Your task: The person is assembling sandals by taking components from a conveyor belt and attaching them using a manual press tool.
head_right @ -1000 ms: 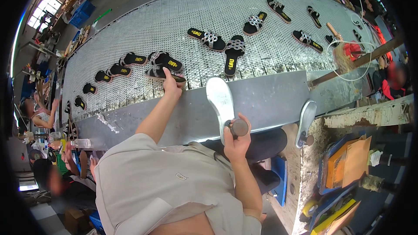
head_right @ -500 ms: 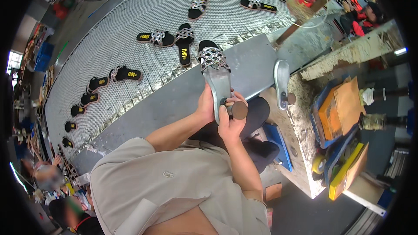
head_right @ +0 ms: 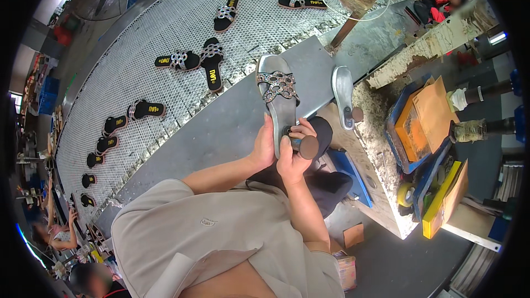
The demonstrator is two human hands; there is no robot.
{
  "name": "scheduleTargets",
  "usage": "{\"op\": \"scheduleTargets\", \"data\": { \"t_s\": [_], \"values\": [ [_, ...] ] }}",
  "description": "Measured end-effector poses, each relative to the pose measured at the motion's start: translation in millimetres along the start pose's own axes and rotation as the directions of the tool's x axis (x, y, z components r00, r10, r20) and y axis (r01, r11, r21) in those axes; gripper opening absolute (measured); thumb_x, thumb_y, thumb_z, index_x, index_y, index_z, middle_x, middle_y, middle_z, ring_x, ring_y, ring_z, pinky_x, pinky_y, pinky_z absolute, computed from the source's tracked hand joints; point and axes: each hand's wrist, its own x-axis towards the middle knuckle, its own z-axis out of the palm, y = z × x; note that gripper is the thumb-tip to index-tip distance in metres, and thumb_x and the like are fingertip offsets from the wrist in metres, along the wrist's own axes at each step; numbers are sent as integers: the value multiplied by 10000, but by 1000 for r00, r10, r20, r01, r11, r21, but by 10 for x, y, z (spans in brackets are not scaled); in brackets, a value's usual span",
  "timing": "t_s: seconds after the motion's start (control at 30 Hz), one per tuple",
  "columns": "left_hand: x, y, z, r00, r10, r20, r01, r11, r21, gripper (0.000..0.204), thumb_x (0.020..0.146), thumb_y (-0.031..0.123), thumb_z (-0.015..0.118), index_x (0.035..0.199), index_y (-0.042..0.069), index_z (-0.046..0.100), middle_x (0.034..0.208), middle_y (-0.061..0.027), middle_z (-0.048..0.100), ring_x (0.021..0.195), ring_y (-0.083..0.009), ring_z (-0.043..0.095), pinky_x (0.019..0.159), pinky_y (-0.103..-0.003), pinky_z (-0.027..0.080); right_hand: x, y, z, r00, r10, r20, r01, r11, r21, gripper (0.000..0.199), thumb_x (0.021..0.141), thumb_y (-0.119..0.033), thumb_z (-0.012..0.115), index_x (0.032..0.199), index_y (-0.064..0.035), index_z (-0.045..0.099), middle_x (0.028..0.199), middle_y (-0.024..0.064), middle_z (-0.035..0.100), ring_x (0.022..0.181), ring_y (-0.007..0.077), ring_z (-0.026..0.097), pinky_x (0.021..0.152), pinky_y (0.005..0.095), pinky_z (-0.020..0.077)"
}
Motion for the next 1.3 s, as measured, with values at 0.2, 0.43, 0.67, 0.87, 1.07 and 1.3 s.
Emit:
{"op": "scheduleTargets", "data": {
  "t_s": [0.2,0.43,0.67,0.87,1.07,1.3],
  "values": [
    [49,-160,228,1000,7,4,-7,992,129,761,1100,654,226,1334,29,592,1204,-77,658,1082,-136,623,930,-311,528,22,143,-246,999,20,-32,-22,998,-51,169,894,-118,697,960,5,601,1111,162,633,1231,398,593,1068,507,455],
    [818,393,-630,961,271,49,-231,693,683,495,1144,380,380,1384,-18,551,1394,-184,580,1257,-284,559,1095,-444,441,408,39,-797,975,74,-209,-106,983,-148,120,878,-63,698,935,26,640,1124,154,650,1257,339,589,1087,456,428],
    [1505,1949,-3773,690,724,-19,379,-338,861,967,866,317,726,1636,-7,239,1569,-464,257,1450,-592,309,1217,-615,262,1385,88,-2041,844,-123,-523,-154,877,-455,143,930,-62,704,1035,13,643,1061,96,642,937,180,599,904,358,492],
    [1630,2137,-4254,790,604,-107,363,-320,875,720,800,147,717,1455,-61,502,1309,-356,614,1230,-495,589,1079,-521,458,1734,1077,-3085,780,-250,-574,-434,445,-783,244,895,-178,713,1006,32,657,1048,229,648,963,423,597,886,435,474],
    [1749,1983,-3408,783,622,0,386,-485,785,434,827,420,783,990,20,735,989,-231,680,973,-430,646,873,-547,506,2015,1397,-3470,802,-393,-451,-418,170,-892,480,895,-365,723,1011,100,692,1110,296,682,1089,494,601,1009,566,440],
    [1995,1705,-3361,830,558,-28,280,-372,885,665,908,571,642,1207,-21,685,1301,-289,603,1282,-482,504,1154,-545,357,2145,1453,-3399,846,-409,-341,-327,105,-939,621,934,-547,685,942,72,734,997,276,728,1056,469,640,1049,603,416]
  ]
}}
